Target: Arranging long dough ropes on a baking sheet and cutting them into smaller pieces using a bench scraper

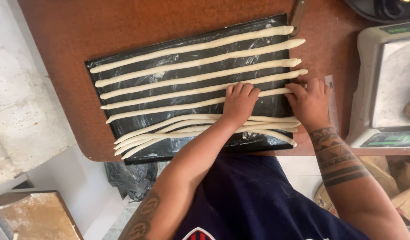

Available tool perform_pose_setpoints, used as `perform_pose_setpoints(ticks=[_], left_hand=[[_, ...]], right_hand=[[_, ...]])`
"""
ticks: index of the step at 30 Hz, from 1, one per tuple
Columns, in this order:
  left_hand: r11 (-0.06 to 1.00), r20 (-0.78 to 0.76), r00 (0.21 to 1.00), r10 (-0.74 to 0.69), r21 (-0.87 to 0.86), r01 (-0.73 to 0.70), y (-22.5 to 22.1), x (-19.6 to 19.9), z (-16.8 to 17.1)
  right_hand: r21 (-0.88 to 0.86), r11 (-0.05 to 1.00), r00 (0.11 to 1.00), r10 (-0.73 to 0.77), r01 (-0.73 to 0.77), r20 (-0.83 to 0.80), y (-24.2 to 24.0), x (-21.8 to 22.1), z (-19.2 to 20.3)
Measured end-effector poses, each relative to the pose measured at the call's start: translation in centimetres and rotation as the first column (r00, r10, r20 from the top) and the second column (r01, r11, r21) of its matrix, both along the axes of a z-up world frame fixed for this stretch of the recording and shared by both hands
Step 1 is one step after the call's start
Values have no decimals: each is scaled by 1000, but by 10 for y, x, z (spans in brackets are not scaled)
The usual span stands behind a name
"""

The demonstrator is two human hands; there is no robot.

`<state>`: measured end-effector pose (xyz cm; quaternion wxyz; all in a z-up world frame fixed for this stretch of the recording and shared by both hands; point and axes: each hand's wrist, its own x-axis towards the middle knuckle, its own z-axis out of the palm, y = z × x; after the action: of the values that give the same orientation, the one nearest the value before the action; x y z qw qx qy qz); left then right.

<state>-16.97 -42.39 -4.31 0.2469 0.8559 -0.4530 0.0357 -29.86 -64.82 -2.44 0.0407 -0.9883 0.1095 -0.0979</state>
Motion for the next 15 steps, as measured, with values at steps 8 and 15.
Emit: perform_pose_setpoints(ticks=[8,15], left_hand=[[995,-62,997,56,86,-51,55,10,23],[954,-35,979,202,234,-189,184,44,5]], right_hand=[[-84,996,1000,-5,6,15,33,9,25],[150,955,964,238,-255,118,102,49,8]])
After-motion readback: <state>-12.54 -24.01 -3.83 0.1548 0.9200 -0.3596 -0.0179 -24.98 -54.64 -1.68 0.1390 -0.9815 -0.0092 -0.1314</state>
